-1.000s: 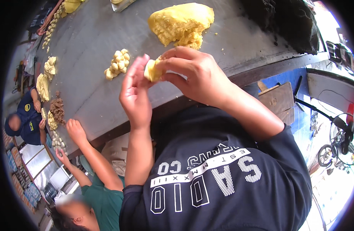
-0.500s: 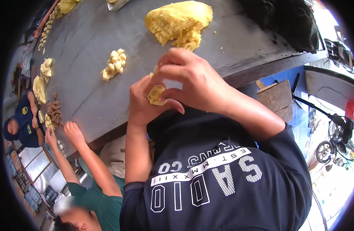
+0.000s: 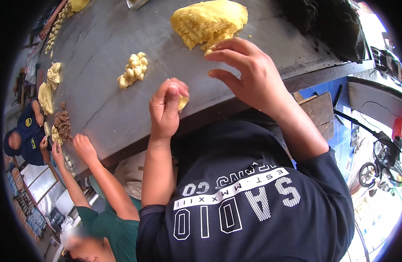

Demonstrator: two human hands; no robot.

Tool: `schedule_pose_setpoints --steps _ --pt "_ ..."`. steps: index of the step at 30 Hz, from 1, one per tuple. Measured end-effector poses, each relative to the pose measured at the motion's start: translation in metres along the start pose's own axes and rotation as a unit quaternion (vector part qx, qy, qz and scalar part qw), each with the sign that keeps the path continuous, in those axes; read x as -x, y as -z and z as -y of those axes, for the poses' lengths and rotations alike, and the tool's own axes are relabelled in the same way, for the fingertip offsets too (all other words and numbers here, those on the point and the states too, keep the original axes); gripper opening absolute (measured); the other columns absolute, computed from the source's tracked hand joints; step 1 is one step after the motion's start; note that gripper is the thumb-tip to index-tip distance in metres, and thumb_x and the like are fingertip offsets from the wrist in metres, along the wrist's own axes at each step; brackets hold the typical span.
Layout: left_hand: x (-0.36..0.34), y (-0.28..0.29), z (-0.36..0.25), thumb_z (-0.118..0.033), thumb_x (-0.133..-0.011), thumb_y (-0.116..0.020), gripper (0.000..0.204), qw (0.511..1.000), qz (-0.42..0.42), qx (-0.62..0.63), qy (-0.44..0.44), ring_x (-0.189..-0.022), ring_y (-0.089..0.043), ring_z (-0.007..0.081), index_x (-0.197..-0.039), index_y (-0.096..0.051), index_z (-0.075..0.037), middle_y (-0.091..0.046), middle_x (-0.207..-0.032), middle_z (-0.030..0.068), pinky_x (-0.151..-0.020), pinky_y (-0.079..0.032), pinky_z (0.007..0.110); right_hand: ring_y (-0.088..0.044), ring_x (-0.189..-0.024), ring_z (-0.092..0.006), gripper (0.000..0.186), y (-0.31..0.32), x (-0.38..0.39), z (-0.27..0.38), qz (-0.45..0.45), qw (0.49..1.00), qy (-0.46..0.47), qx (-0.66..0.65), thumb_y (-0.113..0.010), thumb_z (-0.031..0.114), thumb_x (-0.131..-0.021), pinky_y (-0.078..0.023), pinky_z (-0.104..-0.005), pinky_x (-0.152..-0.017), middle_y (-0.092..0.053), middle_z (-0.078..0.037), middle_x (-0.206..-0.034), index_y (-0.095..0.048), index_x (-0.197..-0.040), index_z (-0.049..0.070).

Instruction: The person pinches off small portions of yellow dough, rolls them into balls using both hands, and places them onto a metal tray.

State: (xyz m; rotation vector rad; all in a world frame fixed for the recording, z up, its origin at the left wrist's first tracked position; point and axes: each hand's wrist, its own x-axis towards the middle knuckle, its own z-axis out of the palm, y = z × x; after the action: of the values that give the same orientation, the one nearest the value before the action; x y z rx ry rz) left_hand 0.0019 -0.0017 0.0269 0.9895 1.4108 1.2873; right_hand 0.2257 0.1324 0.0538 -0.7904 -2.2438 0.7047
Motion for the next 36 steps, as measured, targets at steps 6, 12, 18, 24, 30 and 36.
schedule_pose_setpoints --steps 6,12,18,24,30,36 --pt "-0.005 -0.001 0.0 -0.02 -0.08 -0.107 0.045 0.967 0.052 -0.212 -0.13 -0.073 -0.06 0.0125 -0.094 -0.066 -0.007 -0.067 -0.084 0.003 -0.068 -0.052 0.03 -0.076 -0.113 -0.0355 0.037 -0.003 0.004 0.019 0.021 0.995 -0.005 -0.093 -0.09 0.02 -0.091 -0.063 -0.0469 -0.097 -0.077 -0.01 -0.121 -0.082 -0.126 0.012" --pt "-0.006 -0.011 0.007 -0.009 -0.074 -0.104 0.04 0.942 0.047 -0.259 -0.207 -0.078 -0.075 0.0295 -0.098 -0.072 -0.007 -0.076 -0.086 0.0094 -0.071 -0.06 0.04 -0.072 -0.119 -0.034 0.047 -0.031 0.004 0.032 0.072 0.992 0.0 -0.102 -0.089 0.016 -0.084 -0.061 -0.0457 -0.101 -0.075 -0.01 -0.127 -0.08 -0.13 0.01" --pt "-0.004 -0.003 0.011 -0.026 -0.086 -0.1 0.037 0.945 0.05 -0.276 -0.167 -0.077 -0.074 0.0331 -0.097 -0.07 -0.006 -0.075 -0.087 0.0103 -0.07 -0.058 0.042 -0.073 -0.117 -0.0321 0.041 -0.005 -0.01 0.026 0.103 0.993 0.038 -0.035 -0.086 0.015 -0.088 -0.062 -0.0442 -0.099 -0.076 -0.008 -0.122 -0.08 -0.128 0.011" --pt "-0.013 0.002 0.007 -0.047 -0.104 -0.086 0.053 0.997 0.045 0.046 -0.053 -0.081 -0.056 0.0138 -0.085 -0.059 -0.006 -0.059 -0.087 0.0052 -0.071 -0.044 0.031 -0.07 -0.118 -0.0316 0.024 -0.012 -0.017 -0.02 0.105 0.961 0.071 0.246 -0.081 0.022 -0.098 -0.064 -0.0426 -0.094 -0.072 -0.006 -0.118 -0.08 -0.118 0.008" --pt "-0.011 0.017 0.011 -0.029 -0.111 -0.079 0.037 0.991 0.039 0.025 -0.128 -0.084 -0.059 0.0145 -0.084 -0.066 -0.008 -0.067 -0.092 0.0097 -0.079 -0.049 0.027 -0.069 -0.112 -0.0269 0.011 -0.014 -0.013 -0.026 0.013 0.983 0.077 0.164 -0.077 0.015 -0.09 -0.064 -0.0372 -0.092 -0.071 -0.004 -0.109 -0.081 -0.1 0.012" --pt "0.003 0.048 0.006 -0.047 -0.124 -0.051 0.058 0.994 0.011 0.079 -0.071 -0.073 -0.055 0.015 -0.087 -0.063 -0.005 -0.062 -0.084 0.01 -0.069 -0.043 0.027 -0.074 -0.123 -0.0314 0.033 0.049 -0.026 -0.064 0.031 0.984 0.122 0.125 -0.072 0.005 -0.094 -0.064 -0.0436 -0.103 -0.079 -0.008 -0.13 -0.083 -0.124 0.013"
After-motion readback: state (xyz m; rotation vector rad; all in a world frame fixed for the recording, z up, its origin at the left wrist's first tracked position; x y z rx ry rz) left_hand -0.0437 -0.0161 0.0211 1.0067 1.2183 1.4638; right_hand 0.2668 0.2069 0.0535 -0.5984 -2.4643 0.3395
